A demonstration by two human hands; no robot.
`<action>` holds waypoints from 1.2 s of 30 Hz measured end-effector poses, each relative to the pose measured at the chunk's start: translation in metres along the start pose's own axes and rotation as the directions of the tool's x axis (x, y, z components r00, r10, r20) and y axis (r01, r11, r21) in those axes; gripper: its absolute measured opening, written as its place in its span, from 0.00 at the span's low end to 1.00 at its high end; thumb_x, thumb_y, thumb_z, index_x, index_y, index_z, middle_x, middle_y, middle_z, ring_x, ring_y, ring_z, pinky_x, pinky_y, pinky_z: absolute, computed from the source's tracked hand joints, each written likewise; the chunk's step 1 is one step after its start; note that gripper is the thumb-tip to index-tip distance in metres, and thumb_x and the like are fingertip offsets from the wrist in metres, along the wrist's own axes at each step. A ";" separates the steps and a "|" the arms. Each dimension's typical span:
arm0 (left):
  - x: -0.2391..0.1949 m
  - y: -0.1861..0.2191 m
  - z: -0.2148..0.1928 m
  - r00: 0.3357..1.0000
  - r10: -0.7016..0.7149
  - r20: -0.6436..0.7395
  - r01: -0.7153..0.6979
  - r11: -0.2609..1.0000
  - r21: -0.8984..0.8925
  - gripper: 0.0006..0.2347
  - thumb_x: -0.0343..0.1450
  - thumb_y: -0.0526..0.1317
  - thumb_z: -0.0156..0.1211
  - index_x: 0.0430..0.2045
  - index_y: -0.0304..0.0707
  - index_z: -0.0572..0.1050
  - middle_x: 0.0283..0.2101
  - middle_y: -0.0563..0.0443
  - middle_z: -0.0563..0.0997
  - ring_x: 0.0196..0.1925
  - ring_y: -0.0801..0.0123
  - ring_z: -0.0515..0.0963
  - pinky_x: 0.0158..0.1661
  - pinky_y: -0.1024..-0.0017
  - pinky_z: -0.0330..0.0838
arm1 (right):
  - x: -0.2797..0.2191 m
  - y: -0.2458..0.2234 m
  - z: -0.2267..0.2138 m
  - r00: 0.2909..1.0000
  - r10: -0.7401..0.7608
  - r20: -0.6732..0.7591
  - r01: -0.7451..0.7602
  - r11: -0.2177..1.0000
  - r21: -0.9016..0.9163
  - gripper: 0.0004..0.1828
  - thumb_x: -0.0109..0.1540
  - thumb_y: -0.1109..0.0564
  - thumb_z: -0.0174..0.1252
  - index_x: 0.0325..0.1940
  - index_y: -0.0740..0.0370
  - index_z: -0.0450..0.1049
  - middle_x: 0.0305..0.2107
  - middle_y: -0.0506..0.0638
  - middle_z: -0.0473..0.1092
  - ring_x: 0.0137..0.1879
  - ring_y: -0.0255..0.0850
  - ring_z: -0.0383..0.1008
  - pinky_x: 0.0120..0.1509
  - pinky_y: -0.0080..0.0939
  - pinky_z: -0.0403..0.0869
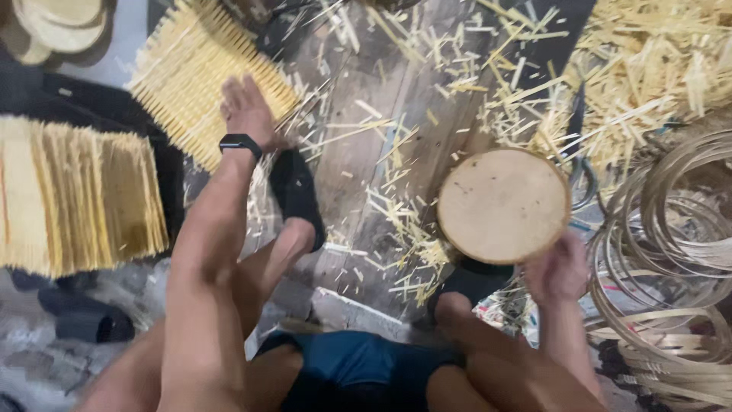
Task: The person sits on the floor and weaves a small round basket using bamboo strips. They place a woven mat over a circular frame, tuck the edges, and trim excess material with shears. The process is repeated for multiple baskets.
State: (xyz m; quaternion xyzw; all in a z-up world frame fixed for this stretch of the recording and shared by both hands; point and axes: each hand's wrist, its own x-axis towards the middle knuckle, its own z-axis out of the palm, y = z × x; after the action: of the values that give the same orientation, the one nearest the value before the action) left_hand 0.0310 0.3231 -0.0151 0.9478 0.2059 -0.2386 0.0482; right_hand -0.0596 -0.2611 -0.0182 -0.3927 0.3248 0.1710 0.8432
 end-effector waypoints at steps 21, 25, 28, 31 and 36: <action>-0.141 0.132 -0.024 0.645 0.582 -0.495 -0.646 0.762 0.053 0.14 0.63 0.31 0.56 0.42 0.33 0.76 0.34 0.41 0.78 0.33 0.49 0.78 0.34 0.55 0.72 | 0.034 0.022 0.031 0.974 -0.122 0.189 0.156 0.971 -0.180 0.21 0.75 0.44 0.49 0.58 0.66 0.71 0.38 0.50 0.69 0.40 0.34 0.70 0.44 0.35 0.71; -0.190 0.187 0.059 0.350 0.839 -0.417 -0.913 0.405 0.048 0.18 0.70 0.32 0.55 0.56 0.43 0.72 0.60 0.46 0.78 0.60 0.59 0.80 0.56 0.58 0.74 | 0.046 0.010 0.068 0.993 -0.032 0.114 0.083 0.874 -0.479 0.12 0.65 0.56 0.57 0.50 0.63 0.72 0.36 0.44 0.75 0.39 0.29 0.74 0.44 0.30 0.74; -0.178 0.186 0.087 0.316 0.844 -0.433 -0.944 0.325 -0.054 0.19 0.72 0.32 0.56 0.59 0.45 0.73 0.61 0.46 0.78 0.61 0.59 0.78 0.59 0.60 0.73 | 0.061 0.020 0.072 0.985 -0.148 0.091 0.171 0.728 -0.664 0.10 0.64 0.64 0.64 0.47 0.66 0.73 0.33 0.43 0.73 0.36 0.28 0.71 0.41 0.28 0.71; -0.150 0.171 0.089 0.765 0.501 -0.404 -0.641 0.657 -0.397 0.18 0.69 0.38 0.68 0.52 0.34 0.73 0.53 0.38 0.79 0.56 0.54 0.78 0.55 0.58 0.72 | 0.065 0.025 0.063 0.976 -0.192 0.102 0.211 0.723 -0.658 0.09 0.63 0.66 0.65 0.46 0.66 0.73 0.32 0.44 0.73 0.35 0.28 0.70 0.39 0.28 0.69; -0.067 0.149 0.086 0.991 0.095 0.094 0.067 0.254 -0.965 0.20 0.62 0.34 0.73 0.47 0.24 0.75 0.41 0.43 0.86 0.39 0.69 0.85 0.41 0.73 0.81 | 0.069 0.039 0.053 0.952 -0.300 0.062 0.262 0.693 -0.671 0.08 0.63 0.66 0.64 0.45 0.65 0.74 0.34 0.45 0.75 0.37 0.29 0.73 0.42 0.29 0.73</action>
State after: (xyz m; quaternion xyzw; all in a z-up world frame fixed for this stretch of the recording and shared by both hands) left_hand 0.0013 0.1467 -0.0603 0.7046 0.2965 -0.1251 0.6325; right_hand -0.0085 -0.1931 -0.0609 -0.7194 0.1991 0.1353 0.6515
